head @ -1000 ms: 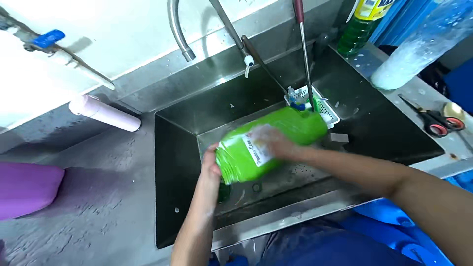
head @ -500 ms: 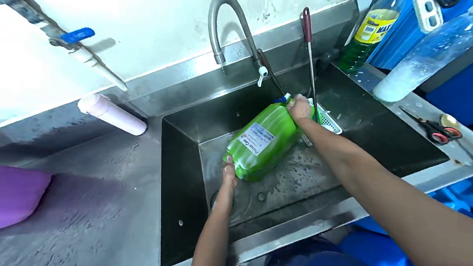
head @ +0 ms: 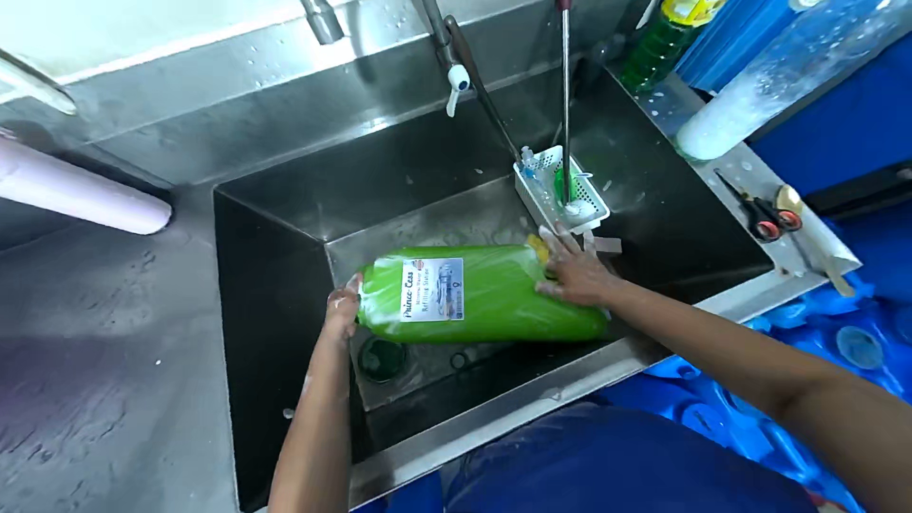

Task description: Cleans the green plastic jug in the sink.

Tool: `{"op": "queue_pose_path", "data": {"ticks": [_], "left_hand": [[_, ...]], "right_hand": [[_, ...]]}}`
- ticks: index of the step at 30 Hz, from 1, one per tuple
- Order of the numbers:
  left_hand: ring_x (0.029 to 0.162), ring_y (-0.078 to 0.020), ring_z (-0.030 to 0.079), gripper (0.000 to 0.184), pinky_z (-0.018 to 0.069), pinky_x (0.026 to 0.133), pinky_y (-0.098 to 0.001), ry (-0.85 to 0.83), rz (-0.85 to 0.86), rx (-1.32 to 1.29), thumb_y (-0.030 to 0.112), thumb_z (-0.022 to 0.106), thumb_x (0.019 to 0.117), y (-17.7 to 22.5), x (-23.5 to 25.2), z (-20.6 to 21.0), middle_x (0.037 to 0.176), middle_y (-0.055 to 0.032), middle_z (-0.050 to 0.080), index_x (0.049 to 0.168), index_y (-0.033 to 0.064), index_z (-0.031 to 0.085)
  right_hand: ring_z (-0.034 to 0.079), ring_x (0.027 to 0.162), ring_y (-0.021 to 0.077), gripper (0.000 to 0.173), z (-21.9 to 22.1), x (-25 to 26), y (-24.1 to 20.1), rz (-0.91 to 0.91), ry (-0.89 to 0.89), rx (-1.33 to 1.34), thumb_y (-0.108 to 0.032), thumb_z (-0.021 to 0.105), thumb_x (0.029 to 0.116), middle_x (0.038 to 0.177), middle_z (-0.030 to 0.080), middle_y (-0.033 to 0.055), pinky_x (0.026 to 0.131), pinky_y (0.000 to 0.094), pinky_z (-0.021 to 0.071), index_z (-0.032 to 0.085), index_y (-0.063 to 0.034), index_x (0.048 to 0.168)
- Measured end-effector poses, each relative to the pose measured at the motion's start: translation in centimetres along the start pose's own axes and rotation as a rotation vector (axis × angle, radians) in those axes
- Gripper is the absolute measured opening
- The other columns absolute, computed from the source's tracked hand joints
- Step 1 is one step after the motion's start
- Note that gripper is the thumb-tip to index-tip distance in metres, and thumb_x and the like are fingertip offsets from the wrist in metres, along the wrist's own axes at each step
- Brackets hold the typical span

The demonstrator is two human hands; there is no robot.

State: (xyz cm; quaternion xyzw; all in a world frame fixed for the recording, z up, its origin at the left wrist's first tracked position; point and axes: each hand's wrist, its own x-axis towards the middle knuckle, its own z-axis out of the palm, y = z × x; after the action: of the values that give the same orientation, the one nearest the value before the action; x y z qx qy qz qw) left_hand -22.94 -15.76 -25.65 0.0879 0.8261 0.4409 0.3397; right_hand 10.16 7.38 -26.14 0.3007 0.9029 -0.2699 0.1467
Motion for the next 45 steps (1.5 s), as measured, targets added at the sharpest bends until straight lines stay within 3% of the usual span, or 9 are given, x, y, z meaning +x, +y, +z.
{"op": "queue_pose_path", "data": {"ticks": [6,11,18,21,24,28,35,41,45], "left_hand": [[0.092,-0.007,0.065,0.044,0.0555,0.082,-0.028,-0.085,0.014,-0.04,0.027,0.025,0.114,-0.6,0.2,-0.9,0.11,-0.0085,0.065,0.139,-0.0017,0.048],[0.081,-0.0057,0.069,0.04,0.0595,0.072,-0.0267,0.001,-0.052,-0.297,0.026,0.024,0.1139,0.7,-3.7,-1.0,0.094,-0.0006,0.069,0.13,0.0038,0.054],[0.07,-0.0098,0.067,0.029,0.0581,0.064,-0.0286,-0.061,-0.085,-0.423,0.018,0.028,0.1094,12.1,-3.4,2.3,0.078,0.0001,0.066,0.101,0.0114,0.055],[0.08,-0.0115,0.068,0.025,0.0597,0.072,-0.031,0.041,0.018,-0.341,0.009,0.035,0.1083,9.2,-2.8,2.0,0.093,-0.0051,0.066,0.127,0.0018,0.051],[0.08,-0.0065,0.065,0.028,0.0573,0.072,-0.0254,0.27,0.075,-0.304,0.011,0.041,0.11,6.1,-0.8,3.2,0.098,-0.0066,0.063,0.133,-0.0039,0.048],[0.09,-0.0062,0.064,0.039,0.0561,0.08,-0.0246,0.256,0.07,-0.199,0.004,0.052,0.1045,4.5,-1.2,3.5,0.112,-0.0127,0.061,0.14,-0.0075,0.041],[0.076,0.0072,0.066,0.015,0.0572,0.074,-0.0156,0.187,0.278,-0.222,-0.007,0.053,0.0904,0.1,-2.7,3.8,0.079,0.0145,0.068,0.099,0.0051,0.058],[0.074,0.0081,0.063,0.02,0.0556,0.072,-0.015,0.194,0.19,-0.193,-0.011,0.049,0.0869,1.4,-3.7,4.1,0.078,0.0119,0.065,0.101,0.0028,0.055],[0.086,0.0065,0.064,0.025,0.0545,0.084,-0.0164,0.149,0.157,0.136,0.01,0.055,0.0974,0.4,-6.3,1.7,0.091,0.0019,0.068,0.112,-0.009,0.059]], "right_hand": [[0.015,0.156,0.0447,0.048,-2.2,-3.3,5.3,0.016,-0.108,0.18,-0.037,0.063,0.1015,0.165,0.031,0.0237,0.121,0.0706,0.0035,0.068,0.0026,0.128],[0.065,0.105,0.0545,0.029,-9.1,0.7,10.5,0.078,0.267,0.054,-0.021,0.067,0.1001,0.109,0.069,0.0315,0.09,0.0739,0.0474,0.071,0.0064,0.109],[0.047,0.141,0.0385,0.068,-3.7,9.6,-18.6,-0.64,0.399,0.313,-0.038,0.081,0.0862,0.146,0.056,0.0232,0.122,0.0565,0.0262,0.06,0.0009,0.139],[0.062,0.124,0.0396,0.037,-3.8,15.6,-11.3,-0.378,0.536,0.434,-0.017,0.062,0.1009,0.13,0.067,0.0232,0.11,0.0559,0.0453,0.064,-0.0024,0.135],[0.045,0.143,0.0433,0.052,-0.1,22.3,-0.7,-0.09,0.479,0.47,-0.027,0.045,0.1086,0.153,0.049,0.0241,0.118,0.0626,0.0325,0.042,-0.0037,0.155],[0.043,0.142,0.0435,0.057,2.6,15.0,-11.1,-0.38,0.159,0.571,-0.032,0.061,0.0998,0.147,0.051,0.0282,0.118,0.0631,0.0286,0.053,0.009,0.138],[0.056,0.128,0.0488,0.045,4.0,21.0,1.4,0.333,0.062,0.514,-0.029,0.046,0.1098,0.135,0.059,0.033,0.107,0.0642,0.0418,0.058,0.0075,0.134],[0.047,0.136,0.0444,0.047,-0.2,12.4,-19.1,-0.649,-0.037,0.482,-0.03,0.072,0.0932,0.14,0.057,0.0266,0.111,0.0633,0.0316,0.065,0.0037,0.126],[0.056,0.13,0.0434,0.038,3.4,25.3,-9.6,-0.328,0.054,0.677,-0.019,0.058,0.1047,0.136,0.061,0.028,0.111,0.0606,0.0413,0.061,0.005,0.134]]}}
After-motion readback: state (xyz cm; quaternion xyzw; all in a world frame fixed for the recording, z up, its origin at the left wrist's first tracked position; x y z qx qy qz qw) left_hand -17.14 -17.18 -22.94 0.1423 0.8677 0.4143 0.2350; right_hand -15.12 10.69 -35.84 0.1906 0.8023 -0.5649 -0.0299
